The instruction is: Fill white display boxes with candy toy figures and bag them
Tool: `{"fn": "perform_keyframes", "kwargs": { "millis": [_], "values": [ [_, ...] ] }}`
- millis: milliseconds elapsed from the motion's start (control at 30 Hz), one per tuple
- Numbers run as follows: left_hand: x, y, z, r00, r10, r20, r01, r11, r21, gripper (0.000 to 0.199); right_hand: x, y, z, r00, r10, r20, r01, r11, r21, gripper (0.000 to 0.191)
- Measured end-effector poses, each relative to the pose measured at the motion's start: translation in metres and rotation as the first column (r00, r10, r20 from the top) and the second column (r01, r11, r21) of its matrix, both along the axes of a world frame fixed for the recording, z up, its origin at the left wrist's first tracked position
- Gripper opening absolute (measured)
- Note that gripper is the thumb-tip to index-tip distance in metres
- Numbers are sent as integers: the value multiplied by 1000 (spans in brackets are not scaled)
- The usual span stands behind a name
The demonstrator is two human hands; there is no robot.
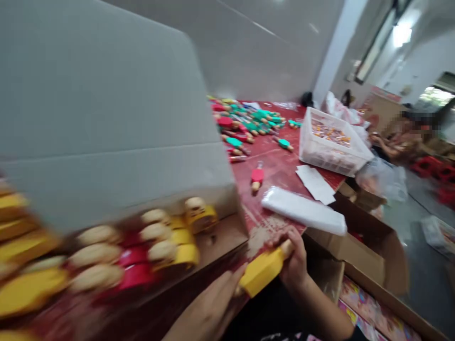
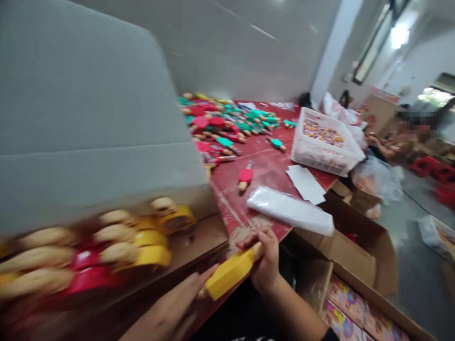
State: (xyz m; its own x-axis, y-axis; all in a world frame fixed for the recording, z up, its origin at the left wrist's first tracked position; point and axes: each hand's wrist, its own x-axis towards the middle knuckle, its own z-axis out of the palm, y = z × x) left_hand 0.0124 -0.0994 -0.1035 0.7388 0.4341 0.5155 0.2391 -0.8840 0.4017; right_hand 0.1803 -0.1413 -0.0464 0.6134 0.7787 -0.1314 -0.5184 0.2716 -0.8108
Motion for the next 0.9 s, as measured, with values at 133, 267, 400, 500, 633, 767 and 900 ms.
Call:
{"fn": "perform_keyframes", "kwargs": {
  "millis": [133,267,400,500,633,767,900],
  "values": [
    [4,-3,37,999,-14,-34,15,999,29,42,4,1,11,964,138,226,-168,979,119,31],
    [-12,11,79,986,27,164,-70,963,261,35,12,21,26,919,-151,365,93,981,172,15],
    [-37,40,99,928,340,150,-372,831,414,25,-6,58,16,815,-269,513,127,947,294,20],
    [-44,58,99,873,487,13,-422,742,521,22,-26,82,-6,672,-287,683,7,924,382,17],
    [-43,62,94,855,519,10,-437,709,553,22,-34,95,-23,501,-251,828,-125,926,356,15],
    [-39,58,93,853,520,41,-462,715,525,21,-33,106,-18,388,-209,898,-20,972,235,14],
    [-37,58,93,859,507,72,-483,756,441,23,-47,120,-18,235,-217,947,-15,974,227,9]
  ]
}}
